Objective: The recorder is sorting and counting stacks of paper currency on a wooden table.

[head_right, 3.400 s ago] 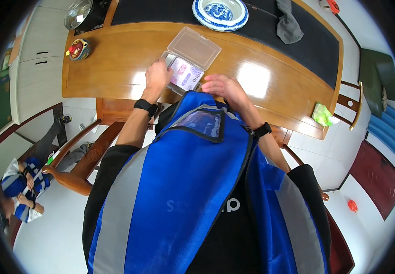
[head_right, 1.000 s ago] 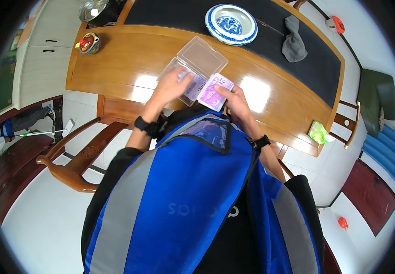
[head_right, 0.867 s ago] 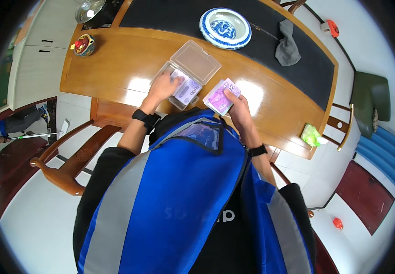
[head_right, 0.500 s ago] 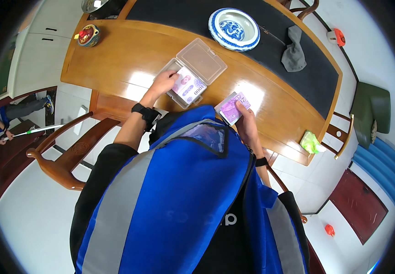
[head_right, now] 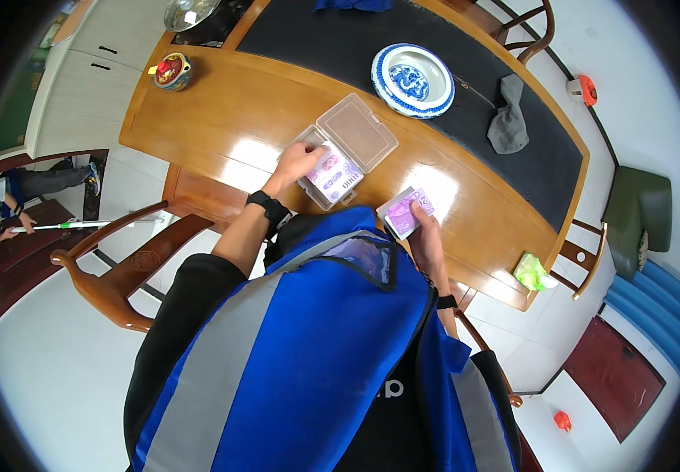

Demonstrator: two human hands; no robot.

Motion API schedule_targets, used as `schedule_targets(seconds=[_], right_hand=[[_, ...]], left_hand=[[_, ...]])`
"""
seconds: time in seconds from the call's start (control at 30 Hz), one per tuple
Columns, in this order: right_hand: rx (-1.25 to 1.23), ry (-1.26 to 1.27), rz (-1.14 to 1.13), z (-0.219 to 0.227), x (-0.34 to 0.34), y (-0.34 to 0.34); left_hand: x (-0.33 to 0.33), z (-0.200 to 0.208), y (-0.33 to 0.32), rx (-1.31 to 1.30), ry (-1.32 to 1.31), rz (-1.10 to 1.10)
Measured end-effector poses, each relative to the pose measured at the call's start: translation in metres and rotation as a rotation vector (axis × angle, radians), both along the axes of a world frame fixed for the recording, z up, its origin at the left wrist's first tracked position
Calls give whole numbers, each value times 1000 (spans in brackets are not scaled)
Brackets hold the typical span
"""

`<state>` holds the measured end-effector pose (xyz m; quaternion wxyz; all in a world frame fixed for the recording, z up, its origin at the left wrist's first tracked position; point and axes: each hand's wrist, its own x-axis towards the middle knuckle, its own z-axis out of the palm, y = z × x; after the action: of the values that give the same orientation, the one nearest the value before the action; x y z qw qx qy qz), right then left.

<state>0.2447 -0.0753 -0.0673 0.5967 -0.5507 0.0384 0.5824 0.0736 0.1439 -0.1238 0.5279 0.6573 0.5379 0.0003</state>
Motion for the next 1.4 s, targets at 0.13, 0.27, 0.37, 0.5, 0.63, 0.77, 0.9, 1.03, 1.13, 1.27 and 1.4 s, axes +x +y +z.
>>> schedule_targets(seconds=[0.13, 0.27, 0.37, 0.5, 0.63, 0.77, 0.9, 1.03, 1.13, 1.27, 1.4], right_hand=[[-24, -35, 54, 5, -2, 5], [-31, -40, 49, 1, 0, 2], [-21, -36, 33, -3, 2, -1], [-12, -6, 15, -10, 5, -4], [-29, -143, -13, -35, 18, -9], [-168, -229, 3, -57, 34, -12], [-258, -303, 121, -78, 45, -22], [-314, -301, 186, -93, 47, -31], [-280, -203, 181, -106, 51, -38], [-245, -174, 272, -106, 60, -39], [-264, -174, 341, -102, 60, -37]], left_hand=[[-5, -10, 5, -44, -48, 11], [1, -17, 5, -27, -29, 0], [2, -20, 7, -79, -10, -29], [7, -27, 1, -69, 46, -93], [7, -26, -15, 355, 212, -162], [0, 1, -7, 114, 5, -70], [-1, -4, -3, 99, -11, -145], [-1, -5, -5, 148, -18, -144], [1, -9, -3, 44, -69, -117], [-2, -1, -1, 24, -115, -91], [-6, 8, -5, 15, -160, 5]])
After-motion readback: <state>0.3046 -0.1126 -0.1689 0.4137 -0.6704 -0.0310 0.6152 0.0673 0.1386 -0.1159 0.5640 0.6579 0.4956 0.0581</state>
